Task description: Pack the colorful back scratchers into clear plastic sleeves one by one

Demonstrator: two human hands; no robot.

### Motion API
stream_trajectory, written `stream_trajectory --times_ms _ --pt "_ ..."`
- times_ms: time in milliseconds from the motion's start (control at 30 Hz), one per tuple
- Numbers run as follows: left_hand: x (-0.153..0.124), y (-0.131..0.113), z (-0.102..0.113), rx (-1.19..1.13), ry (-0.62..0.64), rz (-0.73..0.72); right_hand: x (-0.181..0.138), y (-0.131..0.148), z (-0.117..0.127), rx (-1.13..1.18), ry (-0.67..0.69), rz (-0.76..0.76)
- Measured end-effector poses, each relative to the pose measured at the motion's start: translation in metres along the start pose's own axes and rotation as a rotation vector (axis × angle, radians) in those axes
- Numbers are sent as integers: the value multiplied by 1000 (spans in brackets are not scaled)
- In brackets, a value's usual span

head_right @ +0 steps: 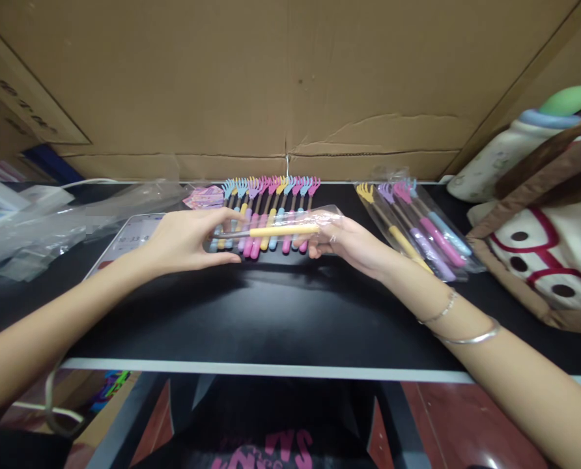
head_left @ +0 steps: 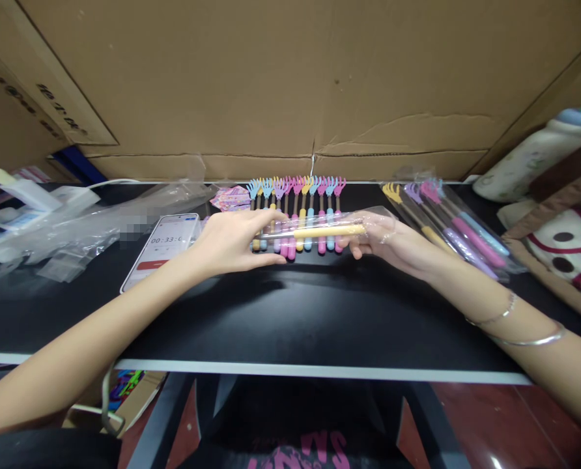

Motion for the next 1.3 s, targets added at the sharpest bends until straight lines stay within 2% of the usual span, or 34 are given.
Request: stream_trajectory --times_ms 200,400,700,867,1033,1167,1300 --pt "0 1 0 -44 -4 5 1 2 1 27 -45 16" --pt "2 4 2 -16 -44 47 0 3 1 -41 -60 20" --pt "5 9 9 -48 -51 105 0 9 1 31 -134 19" --pt "10 9 17 -108 -80 148 -5 19 -1 -46 -202 110" --pt "21 3 23 -155 -118 150 -12 27 -12 -151 -149 207" --pt "32 -4 28 -140 -182 143 -18 38 -9 -247 -276 331" --pt "45 -10 28 -9 -261 64 -29 51 -12 -485 -362 508"
Point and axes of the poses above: each hand's wrist, its own x-axis towards the middle knuckle, its own z-axis out of the back of the hand, y = z × x, the point moved 6 cm from there along x, towards the middle knuckle, and after that the axes turned 12 degrees about -y, right-handed, at the moved point
